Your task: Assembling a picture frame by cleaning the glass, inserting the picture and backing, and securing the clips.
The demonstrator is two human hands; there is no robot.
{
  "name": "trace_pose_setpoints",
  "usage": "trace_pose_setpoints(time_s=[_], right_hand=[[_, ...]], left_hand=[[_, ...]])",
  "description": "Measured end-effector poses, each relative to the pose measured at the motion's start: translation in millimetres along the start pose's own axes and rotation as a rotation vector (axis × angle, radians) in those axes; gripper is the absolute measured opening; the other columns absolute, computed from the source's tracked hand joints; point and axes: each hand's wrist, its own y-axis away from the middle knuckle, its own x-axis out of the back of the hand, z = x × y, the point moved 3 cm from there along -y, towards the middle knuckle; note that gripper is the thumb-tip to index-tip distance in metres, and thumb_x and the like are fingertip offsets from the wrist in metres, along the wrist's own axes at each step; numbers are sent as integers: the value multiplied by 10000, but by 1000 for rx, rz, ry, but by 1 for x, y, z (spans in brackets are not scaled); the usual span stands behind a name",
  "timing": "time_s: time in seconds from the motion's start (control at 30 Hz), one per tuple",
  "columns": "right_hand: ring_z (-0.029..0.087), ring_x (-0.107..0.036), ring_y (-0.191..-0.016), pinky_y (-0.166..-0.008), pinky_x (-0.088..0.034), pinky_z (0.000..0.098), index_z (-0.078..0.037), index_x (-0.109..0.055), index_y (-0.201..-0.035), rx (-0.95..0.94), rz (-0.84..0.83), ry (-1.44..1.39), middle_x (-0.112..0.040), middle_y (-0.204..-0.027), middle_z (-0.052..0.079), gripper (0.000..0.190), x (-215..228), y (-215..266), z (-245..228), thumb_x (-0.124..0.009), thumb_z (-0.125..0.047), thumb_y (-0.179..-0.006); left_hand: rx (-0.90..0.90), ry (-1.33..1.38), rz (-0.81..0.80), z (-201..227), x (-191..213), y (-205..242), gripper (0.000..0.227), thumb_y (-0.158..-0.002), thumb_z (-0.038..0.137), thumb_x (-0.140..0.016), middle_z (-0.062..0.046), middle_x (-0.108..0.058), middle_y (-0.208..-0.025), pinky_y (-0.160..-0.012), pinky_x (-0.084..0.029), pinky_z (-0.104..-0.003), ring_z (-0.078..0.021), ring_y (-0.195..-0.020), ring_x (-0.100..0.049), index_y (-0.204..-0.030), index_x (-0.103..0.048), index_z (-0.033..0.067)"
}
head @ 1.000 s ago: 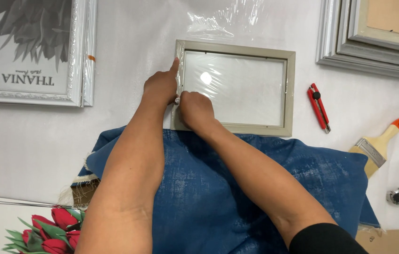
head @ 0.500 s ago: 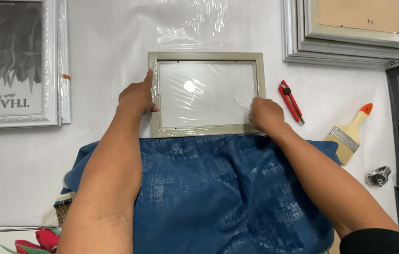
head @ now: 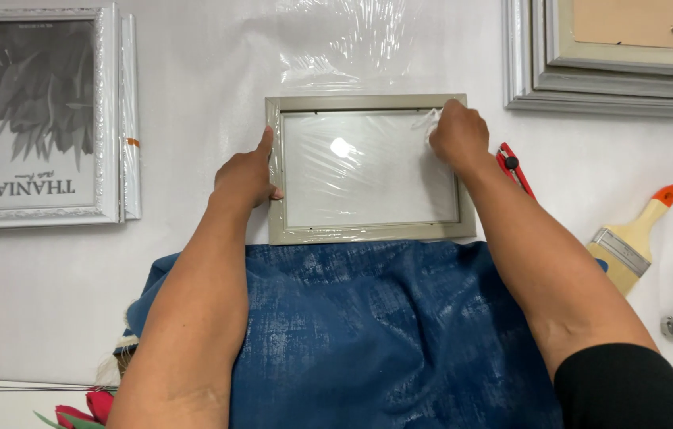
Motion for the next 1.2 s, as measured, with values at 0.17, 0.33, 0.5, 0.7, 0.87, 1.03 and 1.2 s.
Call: trace_pose_setpoints(time_s=[0.17, 0.33, 0.5, 0.7, 0.87, 1.03, 1.2], right_hand=[[512, -729, -859, -711, -583, 595, 46, -672, -1026, 4, 60, -76, -706, -842, 288, 170, -10, -31, 14, -656, 7, -861], [527, -721, -911, -725, -568, 612, 51, -697, -995, 7, -20, -83, -711, -861, 320, 167, -11, 10, 18, -694, -19, -844], [541, -711, -965, -792, -584, 613, 107, -695, -1121, -62, -290, -80, -709, -958, 370, 301, 6, 110, -9, -653, -5, -846], [553, -708, -955, -765, -580, 628, 99, -689, -1101, -50, -270, -102, -708, -938, 362, 293, -4, 95, -10, -677, -52, -850], [535, -709, -953, -767, -582, 618, 127, -700, -1066, -61, -124, -142, -710, -912, 348, 257, -11, 18, -21, -712, -20, -855], [506, -726, -901, -750, -606, 576, 129, -688, -1042, -72, 29, -193, -711, -879, 330, 204, -6, -18, -33, -700, 14, -874], [527, -708, -957, -764, -596, 614, 128, -681, -1012, -27, -100, -186, -710, -893, 330, 209, -12, 12, -24, -709, -40, -891]], left_hand=[[0, -1, 5, 0, 1, 0, 1053, -820, 232, -851, -309, -684, -1232, -1002, -498, -621, -458, -1229, -623, -1653, -215, 127], [-16, 9, 26, -1, -1, 1, 1038, -817, 219, -851, -315, -694, -1202, -983, -509, -619, -461, -1201, -638, -1648, -237, 113], [-25, 0, 55, -1, -2, 0, 1061, -794, 223, -870, -313, -701, -1186, -991, -502, -626, -462, -1192, -642, -1645, -246, 113], [-24, 9, 57, -3, -5, -1, 1057, -785, 213, -873, -313, -708, -1166, -984, -504, -631, -464, -1180, -650, -1641, -261, 112], [-16, 3, 24, -1, -4, -4, 1058, -806, 220, -858, -321, -703, -1177, -980, -507, -627, -466, -1189, -645, -1652, -231, 122], [5, 15, 7, 9, 8, 9, 1026, -823, 177, -838, -342, -689, -1200, -996, -499, -627, -479, -1206, -634, -1651, -237, 97], [4, 0, 7, 5, 1, 4, 1046, -823, 189, -843, -346, -686, -1205, -986, -497, -637, -489, -1211, -628, -1656, -214, 110]])
